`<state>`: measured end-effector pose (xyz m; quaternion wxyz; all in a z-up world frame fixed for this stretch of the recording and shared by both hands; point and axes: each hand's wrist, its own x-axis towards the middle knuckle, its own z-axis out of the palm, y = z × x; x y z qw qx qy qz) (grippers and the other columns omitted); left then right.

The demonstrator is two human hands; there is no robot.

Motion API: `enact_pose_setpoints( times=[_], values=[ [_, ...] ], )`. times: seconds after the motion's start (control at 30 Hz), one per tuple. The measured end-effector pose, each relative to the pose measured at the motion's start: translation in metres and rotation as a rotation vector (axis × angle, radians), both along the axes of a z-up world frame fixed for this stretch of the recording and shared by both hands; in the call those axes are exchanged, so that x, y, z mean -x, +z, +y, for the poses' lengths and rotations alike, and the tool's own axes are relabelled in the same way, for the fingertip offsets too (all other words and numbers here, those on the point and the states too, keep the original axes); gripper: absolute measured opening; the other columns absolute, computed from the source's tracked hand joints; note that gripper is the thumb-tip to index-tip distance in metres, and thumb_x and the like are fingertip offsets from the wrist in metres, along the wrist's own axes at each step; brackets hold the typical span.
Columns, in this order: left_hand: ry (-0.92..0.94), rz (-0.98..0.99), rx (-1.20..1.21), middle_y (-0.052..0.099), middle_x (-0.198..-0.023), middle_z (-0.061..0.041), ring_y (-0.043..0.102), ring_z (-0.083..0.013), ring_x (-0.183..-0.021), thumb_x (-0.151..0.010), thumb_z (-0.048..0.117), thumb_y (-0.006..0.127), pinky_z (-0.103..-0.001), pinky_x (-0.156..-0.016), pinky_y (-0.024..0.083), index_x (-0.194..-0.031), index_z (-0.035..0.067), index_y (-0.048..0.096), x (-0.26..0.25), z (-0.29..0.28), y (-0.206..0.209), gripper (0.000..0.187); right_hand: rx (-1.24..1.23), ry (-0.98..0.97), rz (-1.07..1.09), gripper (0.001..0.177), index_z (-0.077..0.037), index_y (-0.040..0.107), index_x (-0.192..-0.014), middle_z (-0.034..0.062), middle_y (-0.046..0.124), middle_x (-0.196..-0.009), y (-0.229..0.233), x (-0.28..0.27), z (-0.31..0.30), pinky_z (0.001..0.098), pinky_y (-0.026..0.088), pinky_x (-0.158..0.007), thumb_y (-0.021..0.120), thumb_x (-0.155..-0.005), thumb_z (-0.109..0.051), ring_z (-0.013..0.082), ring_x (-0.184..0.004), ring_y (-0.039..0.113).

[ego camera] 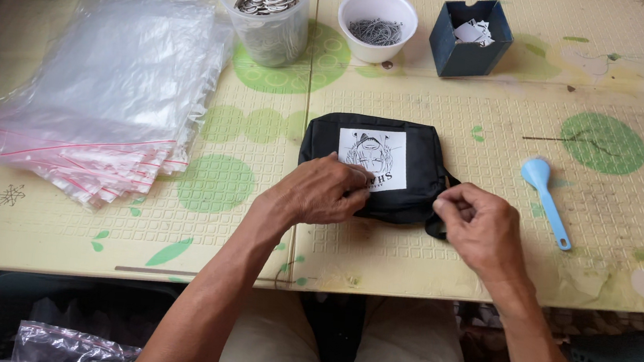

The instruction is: The person brushes the surface of a small black bag, inserts a white printed card and a sticker into it, and then places the bag into a clear plastic sleeve.

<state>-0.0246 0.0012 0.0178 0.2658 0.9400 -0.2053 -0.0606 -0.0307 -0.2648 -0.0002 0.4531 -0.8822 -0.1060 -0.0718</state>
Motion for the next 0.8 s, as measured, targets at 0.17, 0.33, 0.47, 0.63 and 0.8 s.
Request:
enact_pose_setpoints(
  times=[0.17,0.33,0.47,0.63,0.8],
  values=[
    [0.069,-0.158,-0.084,0.066,-0.134,-0.015,0.047,-0.0396,-0.140,-0.098,0.048,0.050,-0.070,-0.118,0.022,-0.108,0.015,0.074,0.017,0.000,0.011,0.042,0.061,0.056,-0.349,0.010,-0.009,0.076,-0.107,0.0120,0.069,-0.095,0.005,-0.016,-0.003,0.0372,0.054,-0.070,0.067,-0.103,-0.012,0.0285,-0.085,0.069],
    [0.328,-0.229,-0.238,0.042,-0.160,-0.014,0.024,-0.0445,-0.152,-0.101,0.062,0.040,-0.078,-0.115,0.015,-0.134,0.028,0.064,0.012,0.004,-0.014,0.053,0.246,0.157,-0.573,0.026,-0.010,0.071,-0.128,0.0172,0.063,-0.135,-0.003,-0.031,0.030,0.0492,0.052,-0.098,0.062,-0.105,-0.018,0.0395,-0.121,0.062],
    [0.355,-0.181,-0.141,0.035,-0.163,-0.020,0.025,-0.0460,-0.152,-0.099,0.055,0.050,-0.067,-0.116,0.031,-0.142,0.021,0.059,0.005,0.008,-0.023,0.055,0.491,0.206,-0.392,0.043,-0.015,0.059,-0.145,0.0246,0.040,-0.158,-0.003,-0.046,0.047,0.0655,0.035,-0.109,0.053,-0.106,-0.032,0.0493,-0.142,0.039],
    [0.363,-0.177,-0.099,0.036,-0.162,-0.023,0.027,-0.0457,-0.152,-0.096,0.053,0.055,-0.063,-0.116,0.034,-0.145,0.020,0.056,-0.004,0.014,-0.033,0.059,0.671,0.236,-0.157,0.053,-0.023,0.050,-0.153,0.0210,0.028,-0.167,-0.014,-0.058,0.051,0.0678,0.031,-0.111,0.047,-0.104,-0.043,0.0469,-0.149,0.029],
    [0.381,-0.189,-0.152,0.038,-0.162,-0.019,0.028,-0.0420,-0.153,-0.094,0.057,0.053,-0.058,-0.116,0.037,-0.149,0.019,0.048,-0.011,0.016,-0.044,0.066,0.780,0.236,-0.140,0.058,-0.026,0.048,-0.154,0.0182,0.029,-0.167,-0.035,-0.070,0.048,0.0604,0.036,-0.110,0.042,-0.103,-0.053,0.0452,-0.148,0.031]
  ],
)
